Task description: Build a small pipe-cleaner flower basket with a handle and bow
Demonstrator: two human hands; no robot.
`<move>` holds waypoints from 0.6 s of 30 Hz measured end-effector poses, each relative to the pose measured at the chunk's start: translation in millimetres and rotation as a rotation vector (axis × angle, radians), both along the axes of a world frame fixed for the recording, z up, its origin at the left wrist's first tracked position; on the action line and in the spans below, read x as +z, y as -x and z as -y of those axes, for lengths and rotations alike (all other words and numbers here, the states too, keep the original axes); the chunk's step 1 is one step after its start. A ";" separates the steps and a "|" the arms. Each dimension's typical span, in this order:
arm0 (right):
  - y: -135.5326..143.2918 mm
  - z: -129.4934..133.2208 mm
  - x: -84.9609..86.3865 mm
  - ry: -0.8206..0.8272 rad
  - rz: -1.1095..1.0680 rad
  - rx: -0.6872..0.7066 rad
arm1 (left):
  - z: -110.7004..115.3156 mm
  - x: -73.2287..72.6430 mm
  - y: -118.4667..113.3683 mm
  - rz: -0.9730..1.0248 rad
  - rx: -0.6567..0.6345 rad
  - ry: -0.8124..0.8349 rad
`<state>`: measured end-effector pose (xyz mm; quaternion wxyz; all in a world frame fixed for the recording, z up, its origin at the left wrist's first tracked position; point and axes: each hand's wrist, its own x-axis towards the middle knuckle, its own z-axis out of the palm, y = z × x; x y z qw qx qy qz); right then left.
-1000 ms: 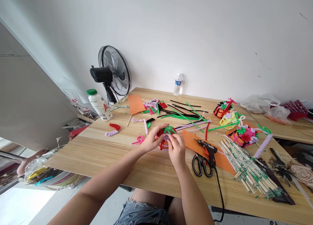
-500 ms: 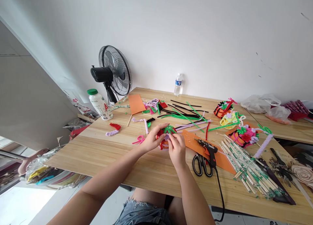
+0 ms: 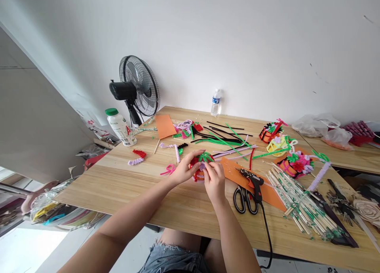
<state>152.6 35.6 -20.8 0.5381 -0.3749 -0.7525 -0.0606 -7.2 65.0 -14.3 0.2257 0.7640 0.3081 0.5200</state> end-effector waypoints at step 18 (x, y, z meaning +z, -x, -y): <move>-1.1 -1.0 -2.0 -0.004 0.004 0.003 | 1.3 1.9 1.4 -0.019 0.003 0.016</move>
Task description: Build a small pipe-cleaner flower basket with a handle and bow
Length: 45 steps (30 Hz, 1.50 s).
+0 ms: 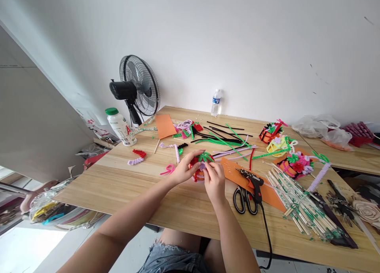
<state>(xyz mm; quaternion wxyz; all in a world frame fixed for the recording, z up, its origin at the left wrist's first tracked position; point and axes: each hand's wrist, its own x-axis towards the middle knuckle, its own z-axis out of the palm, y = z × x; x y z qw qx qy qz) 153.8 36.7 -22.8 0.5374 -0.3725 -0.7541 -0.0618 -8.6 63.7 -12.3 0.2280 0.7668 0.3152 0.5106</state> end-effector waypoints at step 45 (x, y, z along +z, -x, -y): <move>-24.4 -8.8 -5.8 0.497 -0.336 0.036 | 11.8 -28.3 30.1 -0.117 0.176 0.217</move>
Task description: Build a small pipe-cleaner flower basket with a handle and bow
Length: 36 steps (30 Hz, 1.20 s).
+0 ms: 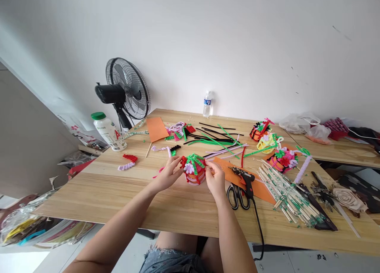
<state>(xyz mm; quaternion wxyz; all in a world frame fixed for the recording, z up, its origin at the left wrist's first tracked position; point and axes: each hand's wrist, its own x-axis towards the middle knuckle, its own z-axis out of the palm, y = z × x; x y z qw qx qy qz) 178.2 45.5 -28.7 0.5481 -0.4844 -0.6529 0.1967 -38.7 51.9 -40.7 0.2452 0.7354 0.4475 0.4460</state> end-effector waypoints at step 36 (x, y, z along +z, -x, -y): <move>-152.0 39.1 33.8 0.886 -0.265 -0.271 | 8.8 22.3 6.2 0.347 0.027 -0.063</move>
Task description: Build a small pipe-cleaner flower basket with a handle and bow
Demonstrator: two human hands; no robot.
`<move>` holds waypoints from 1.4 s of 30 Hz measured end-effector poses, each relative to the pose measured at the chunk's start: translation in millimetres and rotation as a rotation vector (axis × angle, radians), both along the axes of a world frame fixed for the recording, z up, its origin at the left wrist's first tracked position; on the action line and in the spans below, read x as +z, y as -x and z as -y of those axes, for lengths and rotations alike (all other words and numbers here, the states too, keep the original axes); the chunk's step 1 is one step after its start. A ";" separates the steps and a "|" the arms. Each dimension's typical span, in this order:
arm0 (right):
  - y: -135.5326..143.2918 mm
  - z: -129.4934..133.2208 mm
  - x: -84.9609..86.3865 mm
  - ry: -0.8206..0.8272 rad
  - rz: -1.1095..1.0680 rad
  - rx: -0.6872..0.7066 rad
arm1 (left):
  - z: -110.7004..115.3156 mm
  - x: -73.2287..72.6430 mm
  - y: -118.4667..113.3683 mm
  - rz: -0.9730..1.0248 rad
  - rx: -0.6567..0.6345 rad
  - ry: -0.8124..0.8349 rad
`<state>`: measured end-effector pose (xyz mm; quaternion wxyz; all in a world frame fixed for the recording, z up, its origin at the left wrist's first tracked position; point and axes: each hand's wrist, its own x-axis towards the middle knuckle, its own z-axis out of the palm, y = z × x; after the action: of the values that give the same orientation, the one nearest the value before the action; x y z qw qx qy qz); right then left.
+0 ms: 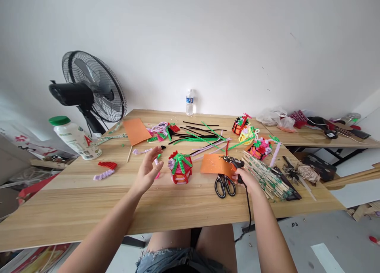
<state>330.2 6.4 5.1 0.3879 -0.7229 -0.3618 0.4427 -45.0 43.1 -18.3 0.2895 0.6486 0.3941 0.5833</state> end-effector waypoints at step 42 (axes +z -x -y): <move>171.9 90.5 -11.5 -0.832 0.738 0.299 | -2.5 -10.5 -14.1 -0.286 -0.112 -0.112</move>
<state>158.3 -84.1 -6.3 0.4209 -0.5573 -0.7151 0.0314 -30.9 45.6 -28.8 0.2257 0.7612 0.3612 0.4891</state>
